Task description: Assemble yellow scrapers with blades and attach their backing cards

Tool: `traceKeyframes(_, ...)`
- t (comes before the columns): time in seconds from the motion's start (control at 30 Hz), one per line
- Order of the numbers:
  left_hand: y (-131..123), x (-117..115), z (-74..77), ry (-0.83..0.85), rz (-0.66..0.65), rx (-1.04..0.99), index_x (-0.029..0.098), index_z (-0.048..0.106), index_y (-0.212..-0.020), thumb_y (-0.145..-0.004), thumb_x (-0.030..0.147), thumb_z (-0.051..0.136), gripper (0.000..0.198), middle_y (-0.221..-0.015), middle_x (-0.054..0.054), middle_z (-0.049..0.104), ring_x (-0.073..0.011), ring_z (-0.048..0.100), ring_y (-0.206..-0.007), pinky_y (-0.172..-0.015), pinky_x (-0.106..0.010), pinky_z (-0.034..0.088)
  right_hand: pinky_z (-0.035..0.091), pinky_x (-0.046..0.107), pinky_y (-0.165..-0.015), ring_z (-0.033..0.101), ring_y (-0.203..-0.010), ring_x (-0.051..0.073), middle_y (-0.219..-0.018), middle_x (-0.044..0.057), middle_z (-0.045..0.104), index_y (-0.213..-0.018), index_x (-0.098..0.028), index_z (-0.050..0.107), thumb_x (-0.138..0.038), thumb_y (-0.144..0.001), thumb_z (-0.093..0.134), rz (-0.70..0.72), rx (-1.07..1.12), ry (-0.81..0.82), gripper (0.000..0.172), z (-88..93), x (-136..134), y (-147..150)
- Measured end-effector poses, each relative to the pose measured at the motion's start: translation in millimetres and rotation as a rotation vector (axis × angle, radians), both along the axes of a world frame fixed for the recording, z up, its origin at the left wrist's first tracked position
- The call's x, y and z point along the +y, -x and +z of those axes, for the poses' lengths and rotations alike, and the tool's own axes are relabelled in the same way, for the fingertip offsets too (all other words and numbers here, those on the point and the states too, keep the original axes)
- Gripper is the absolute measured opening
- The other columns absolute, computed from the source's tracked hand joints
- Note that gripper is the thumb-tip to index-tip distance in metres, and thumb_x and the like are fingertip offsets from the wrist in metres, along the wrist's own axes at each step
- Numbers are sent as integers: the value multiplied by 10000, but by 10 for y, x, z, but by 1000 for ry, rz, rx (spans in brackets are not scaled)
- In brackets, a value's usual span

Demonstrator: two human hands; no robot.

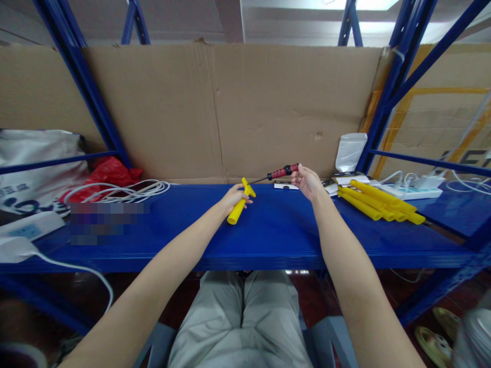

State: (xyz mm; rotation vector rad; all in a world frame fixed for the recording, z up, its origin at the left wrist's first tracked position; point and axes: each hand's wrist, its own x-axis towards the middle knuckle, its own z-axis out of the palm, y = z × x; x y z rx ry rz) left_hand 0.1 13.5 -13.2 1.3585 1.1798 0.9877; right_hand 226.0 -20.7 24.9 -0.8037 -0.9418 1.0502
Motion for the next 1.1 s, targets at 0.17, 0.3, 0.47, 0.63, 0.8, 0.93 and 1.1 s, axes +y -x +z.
traceKeyframes(0.17, 0, 11, -2, 7, 0, -3, 202, 319, -1341, -710, -33, 529, 705, -1071, -119, 640, -143, 672, -642, -459, -184, 453, 390, 156, -382, 423, -385, 62, -455, -54, 448, -659, -198, 448, -326, -835, 594, -19, 31, 44, 261, -32, 65, -44)
traceKeyframes(0.3, -4, -7, 5, 7, -4, -6, 199, 301, -1358, -707, -50, 498, 724, -1064, -123, 644, -142, 668, -636, -449, -183, 446, 314, 161, -325, 327, -329, 59, -406, -60, 394, -642, -203, 439, -313, -861, 538, -38, 14, 121, 265, -29, 69, -51)
traceKeyframes(0.47, -14, -40, 14, 1, -9, -13, 190, 305, -1356, -704, -59, 474, 718, -1091, -128, 632, -126, 654, -603, -425, -178, 428, 292, 151, -321, 327, -308, 56, -385, -71, 389, -761, -193, 549, -310, -918, 443, -40, 12, 107, 222, 8, 4, -18)
traceKeyframes(0.63, -15, -45, 16, 0, -10, -9, 198, 301, -1350, -702, -54, 476, 717, -1081, -119, 638, -122, 652, -598, -416, -170, 423, 453, 161, -450, 554, -475, 65, -609, -19, 623, -748, -184, 530, -245, -916, 460, -23, 48, 76, 192, 35, -34, 10)
traceKeyframes(0.8, -11, -31, 9, 2, -9, -16, 191, 309, -1347, -712, -54, 482, 702, -1061, -123, 642, -122, 650, -581, -417, -175, 426, 389, 152, -381, 455, -382, 50, -512, -54, 528, -689, -191, 487, -272, -876, 543, -59, 23, 69, 212, 3, 8, -11)
traceKeyframes(0.93, -14, -20, 3, 4, -7, -15, 193, 329, -1331, -719, -48, 506, 682, -1059, -116, 637, -109, 643, -563, -418, -168, 429, 378, 164, -386, 452, -402, 57, -504, -44, 491, -670, -191, 467, -343, -831, 603, -64, 24, 96, 259, -22, 57, -53)
traceKeyframes(1.1, -19, -7, 0, 5, -8, -16, 186, 330, -1323, -702, -63, 484, 687, -1094, -127, 622, -106, 639, -550, -429, -181, 443, 305, 170, -350, 355, -353, 46, -465, -58, 443, -664, -196, 450, -367, -799, 631, -20, 15, 83, 283, -35, 74, -73)
